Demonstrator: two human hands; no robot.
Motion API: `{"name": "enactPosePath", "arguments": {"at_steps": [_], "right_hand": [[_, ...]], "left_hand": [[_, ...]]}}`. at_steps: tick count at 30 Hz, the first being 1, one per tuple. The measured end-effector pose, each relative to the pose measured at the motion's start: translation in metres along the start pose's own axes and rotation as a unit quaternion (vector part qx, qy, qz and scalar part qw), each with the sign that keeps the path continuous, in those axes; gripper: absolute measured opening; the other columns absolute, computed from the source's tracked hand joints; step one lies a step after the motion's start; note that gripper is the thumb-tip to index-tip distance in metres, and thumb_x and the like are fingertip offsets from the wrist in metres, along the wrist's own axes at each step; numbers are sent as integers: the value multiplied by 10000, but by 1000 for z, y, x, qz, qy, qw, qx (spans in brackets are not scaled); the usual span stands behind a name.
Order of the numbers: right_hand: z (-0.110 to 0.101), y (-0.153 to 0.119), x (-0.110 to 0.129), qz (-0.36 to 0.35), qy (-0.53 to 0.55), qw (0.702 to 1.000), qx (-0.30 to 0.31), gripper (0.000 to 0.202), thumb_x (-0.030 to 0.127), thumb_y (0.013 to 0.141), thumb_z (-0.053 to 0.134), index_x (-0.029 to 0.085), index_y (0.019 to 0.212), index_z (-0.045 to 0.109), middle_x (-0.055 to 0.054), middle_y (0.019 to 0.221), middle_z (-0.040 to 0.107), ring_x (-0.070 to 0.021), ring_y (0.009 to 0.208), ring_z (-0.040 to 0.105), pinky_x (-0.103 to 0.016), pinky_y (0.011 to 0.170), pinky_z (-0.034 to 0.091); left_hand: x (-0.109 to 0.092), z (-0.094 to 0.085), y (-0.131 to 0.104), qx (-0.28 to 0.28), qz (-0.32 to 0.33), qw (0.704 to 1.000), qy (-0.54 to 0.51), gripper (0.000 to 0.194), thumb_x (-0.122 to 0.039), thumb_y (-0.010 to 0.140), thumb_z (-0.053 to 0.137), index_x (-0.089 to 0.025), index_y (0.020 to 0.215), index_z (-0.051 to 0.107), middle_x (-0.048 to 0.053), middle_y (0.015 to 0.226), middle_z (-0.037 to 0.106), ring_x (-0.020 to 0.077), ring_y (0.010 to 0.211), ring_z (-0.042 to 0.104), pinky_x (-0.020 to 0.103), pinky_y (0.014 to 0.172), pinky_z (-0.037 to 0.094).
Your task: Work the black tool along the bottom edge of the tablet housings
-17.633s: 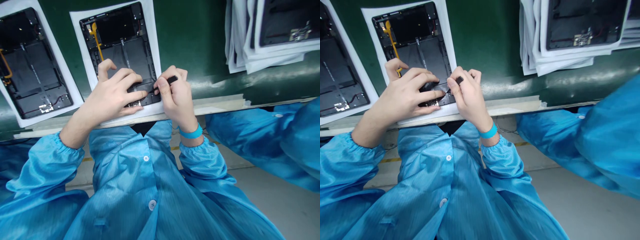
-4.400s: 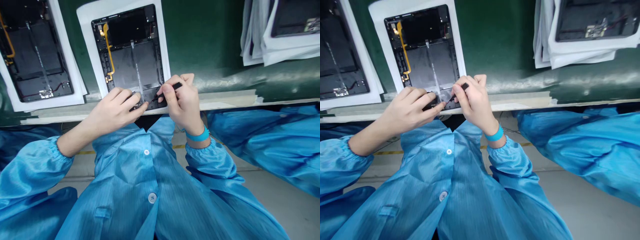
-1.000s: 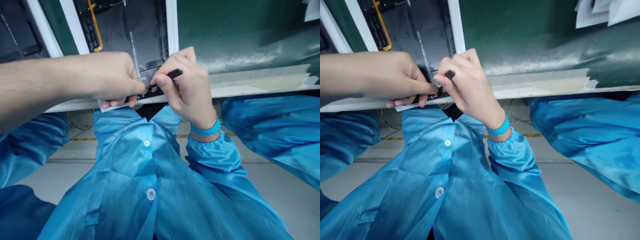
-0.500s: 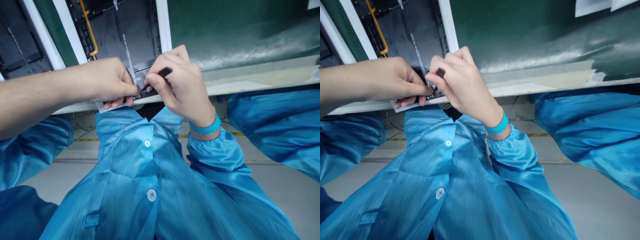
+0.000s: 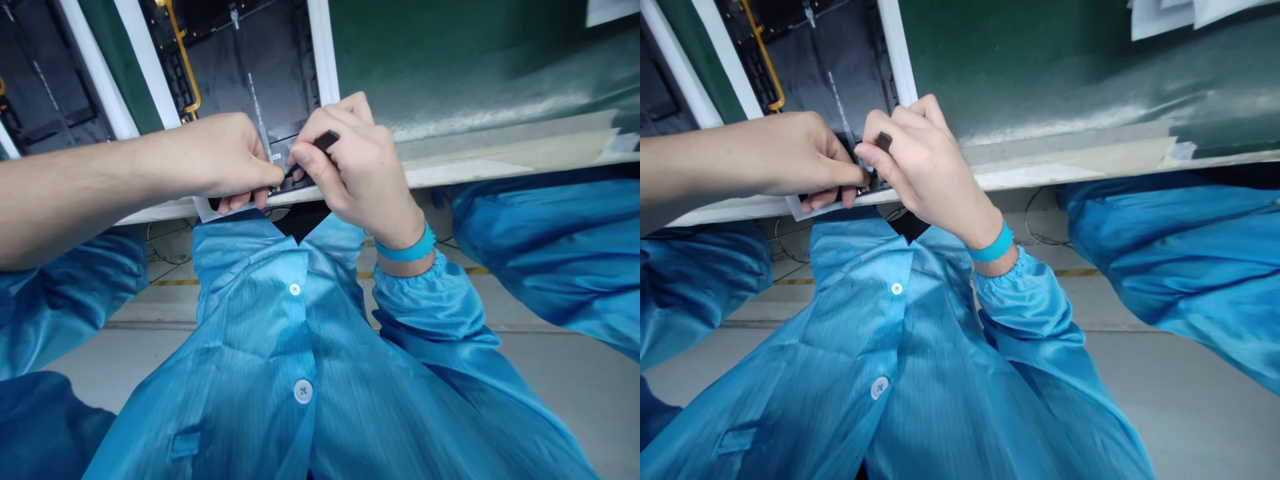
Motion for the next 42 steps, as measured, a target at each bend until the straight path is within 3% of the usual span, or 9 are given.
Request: {"name": "enactPosePath", "arguments": {"at_steps": [6,9,14,17,24,32,34,38,42], "right_hand": [[2,-2,1,-13,-22,1000,-2,580,799,1110,286,352,937,612,-56,924,748,-296,1012,704,-562,1123,539],[2,-2,4,-40,-47,998,-19,559,731,1152,256,335,940,590,-51,920,743,-291,984,678,-563,1087,531],[0,1,1,-16,-35,999,-17,593,800,1117,279,353,941,626,-32,899,759,-282,985,687,-553,1131,490],[-3,3,-1,1,-33,999,-19,622,829,1099,268,353,939,634,-26,847,744,-281,956,689,-553,1147,468],[-12,-1,2,5,-74,995,-62,559,730,1152,312,344,908,634,-33,784,738,-284,854,666,-542,1060,505],[-13,-12,-2,57,-62,992,-97,560,667,1197,307,293,992,670,-16,891,746,-249,892,727,-586,1170,541],[-12,-13,-6,63,-53,991,-104,555,661,1199,298,295,1010,670,-22,931,740,-251,935,747,-591,1190,541],[-12,-15,-11,53,-55,990,-122,523,665,1186,332,302,1011,665,-44,950,725,-269,968,744,-554,1139,570],[-14,-16,-18,52,-41,986,-156,522,656,1195,309,312,1031,666,-30,940,709,-252,921,742,-498,1021,605]], "left_hand": [[-10,-1,-11,-23,-39,998,31,377,-311,997,654,-222,653,781,-11,458,597,174,489,593,374,736,545],[-11,-2,-22,-100,-2,988,119,362,-311,992,663,-229,653,760,19,530,619,233,600,661,418,757,541],[-2,16,-42,-296,220,910,190,289,-429,1124,581,-273,1135,824,92,953,765,336,1048,745,536,990,559],[13,32,-46,-368,310,856,191,311,-434,1178,546,-284,1335,769,115,1142,773,330,1127,722,521,947,570],[28,48,-42,-407,393,798,209,323,-348,1172,607,-287,1471,712,125,1230,772,327,1110,746,495,886,561],[21,50,-51,-479,419,707,308,291,-312,1157,643,-234,1436,671,108,1199,799,300,1075,796,435,823,607],[19,47,-51,-460,416,728,293,289,-295,1150,647,-244,1433,678,119,1274,802,319,1159,797,450,876,624],[23,37,-44,-365,407,826,141,352,-233,1091,682,-328,1427,727,118,1553,705,408,1468,670,596,1090,588],[19,34,-40,-324,415,839,138,381,-225,1099,609,-323,1448,725,136,1625,653,414,1554,587,638,1157,538]]}}
Point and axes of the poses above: each hand's wrist, its own y-axis towards the middle knuckle, its own z-axis out of the palm, x = y × z, the point moved 7 cm from there along y, towards the middle knuckle
